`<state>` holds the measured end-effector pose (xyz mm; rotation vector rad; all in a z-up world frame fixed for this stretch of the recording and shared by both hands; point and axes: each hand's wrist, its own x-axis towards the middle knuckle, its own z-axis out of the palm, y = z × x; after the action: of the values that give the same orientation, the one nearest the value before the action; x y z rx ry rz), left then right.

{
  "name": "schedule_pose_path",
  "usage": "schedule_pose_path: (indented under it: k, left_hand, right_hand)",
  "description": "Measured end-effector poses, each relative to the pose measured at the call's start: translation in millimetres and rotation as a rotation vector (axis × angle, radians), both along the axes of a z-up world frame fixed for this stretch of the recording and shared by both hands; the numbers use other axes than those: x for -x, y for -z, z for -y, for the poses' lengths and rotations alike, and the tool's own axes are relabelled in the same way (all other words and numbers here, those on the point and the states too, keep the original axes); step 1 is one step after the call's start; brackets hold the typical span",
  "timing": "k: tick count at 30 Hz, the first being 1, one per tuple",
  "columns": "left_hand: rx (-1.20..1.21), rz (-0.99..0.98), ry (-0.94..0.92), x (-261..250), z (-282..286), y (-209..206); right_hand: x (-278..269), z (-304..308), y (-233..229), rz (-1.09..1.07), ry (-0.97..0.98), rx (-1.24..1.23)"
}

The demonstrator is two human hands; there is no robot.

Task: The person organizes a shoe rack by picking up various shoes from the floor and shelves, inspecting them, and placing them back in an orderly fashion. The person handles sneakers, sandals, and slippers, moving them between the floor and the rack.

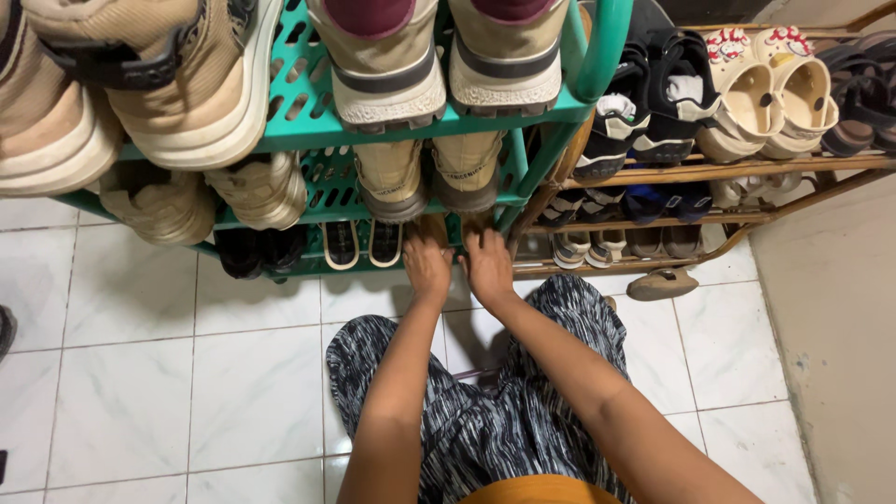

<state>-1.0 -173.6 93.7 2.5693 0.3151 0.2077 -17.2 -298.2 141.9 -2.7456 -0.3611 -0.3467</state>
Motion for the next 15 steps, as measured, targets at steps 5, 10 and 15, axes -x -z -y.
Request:
schedule_pose_path:
  k: [5,10,15]
  left_hand:
    - [0.039,0.117,0.069,-6.5,-12.1,16.8]
    - [0.099,0.015,0.128,-15.4,-22.4,26.8]
    - [0.036,-0.112,0.184,-17.8,-21.3,28.2]
  right_hand:
    - [-17.9,6.8,35.2,-0.013,-0.032,0.251]
    - [-26.9,15.6,48.7,0.017,-0.091,0.362]
    - [-27.4,13.5,46.1,0.000,-0.091,0.298]
